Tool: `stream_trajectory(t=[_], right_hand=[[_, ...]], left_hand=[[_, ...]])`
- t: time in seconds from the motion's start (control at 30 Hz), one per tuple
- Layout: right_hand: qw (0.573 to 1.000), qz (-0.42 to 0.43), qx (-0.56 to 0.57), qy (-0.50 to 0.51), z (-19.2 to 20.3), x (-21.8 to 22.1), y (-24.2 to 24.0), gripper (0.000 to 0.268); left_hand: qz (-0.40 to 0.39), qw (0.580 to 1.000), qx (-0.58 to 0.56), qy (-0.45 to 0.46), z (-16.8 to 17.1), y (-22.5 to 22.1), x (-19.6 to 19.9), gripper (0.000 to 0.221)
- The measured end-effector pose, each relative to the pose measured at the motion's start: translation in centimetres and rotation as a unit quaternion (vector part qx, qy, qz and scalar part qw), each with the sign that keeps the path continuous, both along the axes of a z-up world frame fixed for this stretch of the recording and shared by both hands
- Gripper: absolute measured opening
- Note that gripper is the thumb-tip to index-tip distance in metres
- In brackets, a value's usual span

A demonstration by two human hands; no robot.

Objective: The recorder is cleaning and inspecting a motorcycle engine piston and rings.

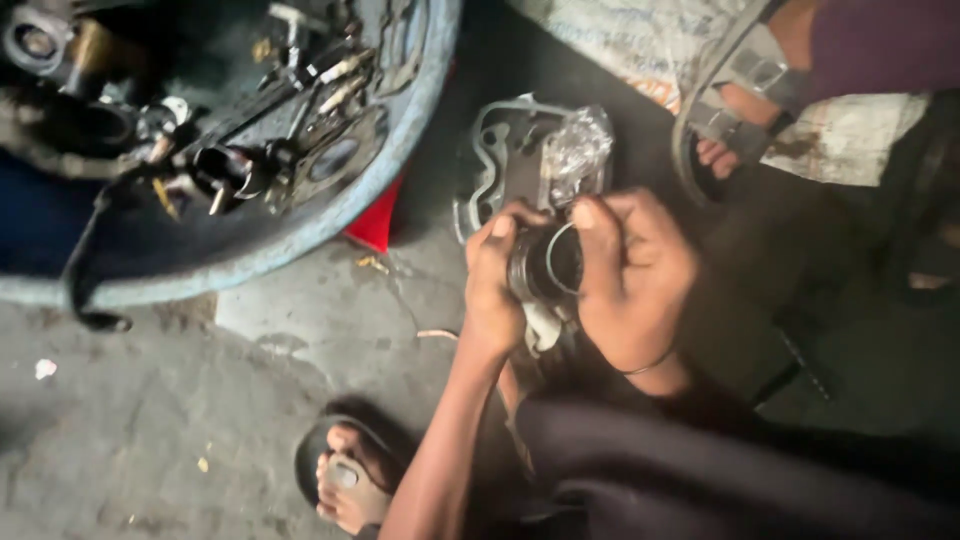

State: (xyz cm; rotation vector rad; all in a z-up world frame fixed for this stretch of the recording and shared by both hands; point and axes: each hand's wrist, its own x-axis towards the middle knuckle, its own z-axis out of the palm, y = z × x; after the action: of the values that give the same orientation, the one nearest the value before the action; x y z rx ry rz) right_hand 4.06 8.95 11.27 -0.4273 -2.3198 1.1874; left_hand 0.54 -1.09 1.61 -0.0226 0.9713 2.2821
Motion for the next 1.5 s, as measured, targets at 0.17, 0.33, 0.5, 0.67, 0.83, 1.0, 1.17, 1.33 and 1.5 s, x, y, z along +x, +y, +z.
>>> stream_trajectory(t=[0.17, 0.33, 0.5, 0.67, 0.83, 1.0, 1.17, 1.33, 1.5], right_hand=[[0.999, -0.031, -0.03, -0.017, 1.1, 0.1, -0.2, 0.025], [0.998, -0.053, 0.021, -0.007, 1.0, 0.0, 0.0, 0.02], [0.998, -0.037, 0.034, 0.032, 1.2, -1.2, -0.7, 0.017], [0.997, -0.014, -0.078, -0.019, 0.5, -1.1, -0.4, 0.013], [0.998, -0.015, -0.032, -0.051, 0.7, -1.6, -0.4, 0.011], [0.993, 0.029, -0.111, -0.015, 1.0, -2.3, -1.3, 0.012], [0.994, -0.01, -0.079, -0.068, 0.7, -1.8, -0.2, 0.016], [0.999, 0.006, -0.041, -0.035, -1.0, -1.6, 0.8, 0.015], [0.994, -0.003, -0.096, -0.041, -0.5, -1.4, -0.4, 0.018]], left_hand=[[0.023, 0.999, -0.014, 0.044, 1.8, 0.6, 0.7, 0.05], [0.003, 0.995, -0.057, 0.086, 1.2, 0.5, 1.2, 0.055], [0.045, 0.994, 0.022, -0.1, -0.2, 1.0, 0.8, 0.045], [0.038, 0.997, 0.018, -0.068, -0.4, 0.2, 0.3, 0.048], [0.049, 0.991, 0.083, -0.096, -0.5, 0.4, -0.3, 0.045], [0.072, 0.982, 0.007, -0.175, -2.8, 1.2, 0.7, 0.04], [0.053, 0.998, -0.001, -0.022, -2.3, 0.6, 0.1, 0.05], [0.067, 0.998, -0.015, -0.004, -0.9, 0.8, -0.7, 0.05], [0.102, 0.956, -0.208, 0.178, -1.0, 1.1, 0.1, 0.057]])
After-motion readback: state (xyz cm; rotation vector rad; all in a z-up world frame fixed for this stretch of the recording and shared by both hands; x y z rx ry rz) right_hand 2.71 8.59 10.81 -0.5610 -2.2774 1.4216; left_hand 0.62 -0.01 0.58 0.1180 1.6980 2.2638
